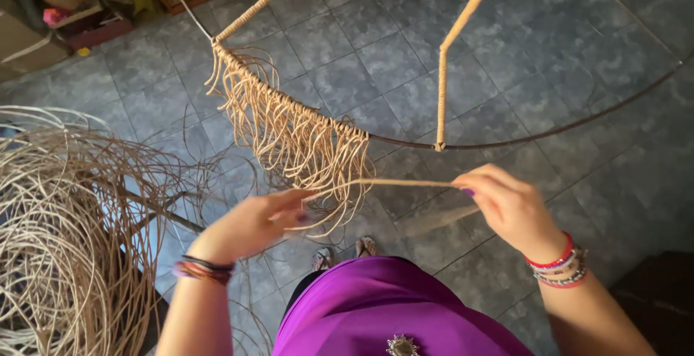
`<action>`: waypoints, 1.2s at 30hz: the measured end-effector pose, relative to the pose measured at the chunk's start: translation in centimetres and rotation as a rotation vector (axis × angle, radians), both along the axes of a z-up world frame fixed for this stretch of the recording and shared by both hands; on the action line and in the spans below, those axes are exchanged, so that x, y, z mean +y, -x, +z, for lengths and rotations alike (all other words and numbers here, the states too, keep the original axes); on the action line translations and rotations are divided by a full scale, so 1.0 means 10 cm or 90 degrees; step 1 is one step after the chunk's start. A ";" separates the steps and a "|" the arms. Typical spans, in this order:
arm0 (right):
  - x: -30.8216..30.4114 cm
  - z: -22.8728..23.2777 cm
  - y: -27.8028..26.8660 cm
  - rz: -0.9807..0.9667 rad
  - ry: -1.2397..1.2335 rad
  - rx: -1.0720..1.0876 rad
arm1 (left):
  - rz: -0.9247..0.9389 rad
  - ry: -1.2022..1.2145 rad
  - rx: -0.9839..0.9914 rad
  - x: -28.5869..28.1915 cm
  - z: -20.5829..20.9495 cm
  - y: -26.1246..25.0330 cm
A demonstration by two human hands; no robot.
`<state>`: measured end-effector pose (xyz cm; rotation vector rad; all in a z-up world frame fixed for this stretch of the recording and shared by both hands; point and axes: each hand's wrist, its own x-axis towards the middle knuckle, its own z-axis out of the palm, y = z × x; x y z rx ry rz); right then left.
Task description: Tying and weaving natural fibers onto a circular frame to create a decorative fringe
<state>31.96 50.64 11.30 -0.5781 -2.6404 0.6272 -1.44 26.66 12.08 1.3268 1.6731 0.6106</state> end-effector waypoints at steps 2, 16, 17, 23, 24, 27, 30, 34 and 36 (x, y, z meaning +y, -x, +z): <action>0.11 -0.11 -0.01 -0.029 -0.005 0.077 | 0.068 -0.215 0.077 0.12 -0.13 -0.25; 0.15 -0.32 1.20 -0.141 -0.220 -0.163 | 0.152 -0.381 0.463 1.32 -1.38 -1.26; 0.16 -0.30 1.20 -0.120 -0.200 -0.168 | 0.184 -0.361 0.511 1.40 -1.46 -1.28; -0.29 -0.46 0.74 -0.193 0.038 0.093 | 0.319 -0.179 -0.184 1.41 -1.71 -1.41; -0.43 -0.50 0.63 -0.244 0.191 0.159 | 0.379 -0.099 -0.498 1.37 -1.80 -1.51; -0.63 -0.75 0.46 -0.211 0.503 0.239 | 0.102 -0.161 -0.356 1.02 -1.68 -1.59; -0.57 -0.49 0.31 -0.065 0.416 0.057 | -0.052 -0.426 -0.102 0.67 -0.75 -1.40; -0.46 -0.51 0.25 0.035 0.355 0.129 | -0.057 -0.541 -0.215 0.92 -0.42 -1.06; -0.52 -0.46 0.30 -0.045 0.116 0.060 | 0.099 -0.392 -0.152 1.06 -0.44 -1.02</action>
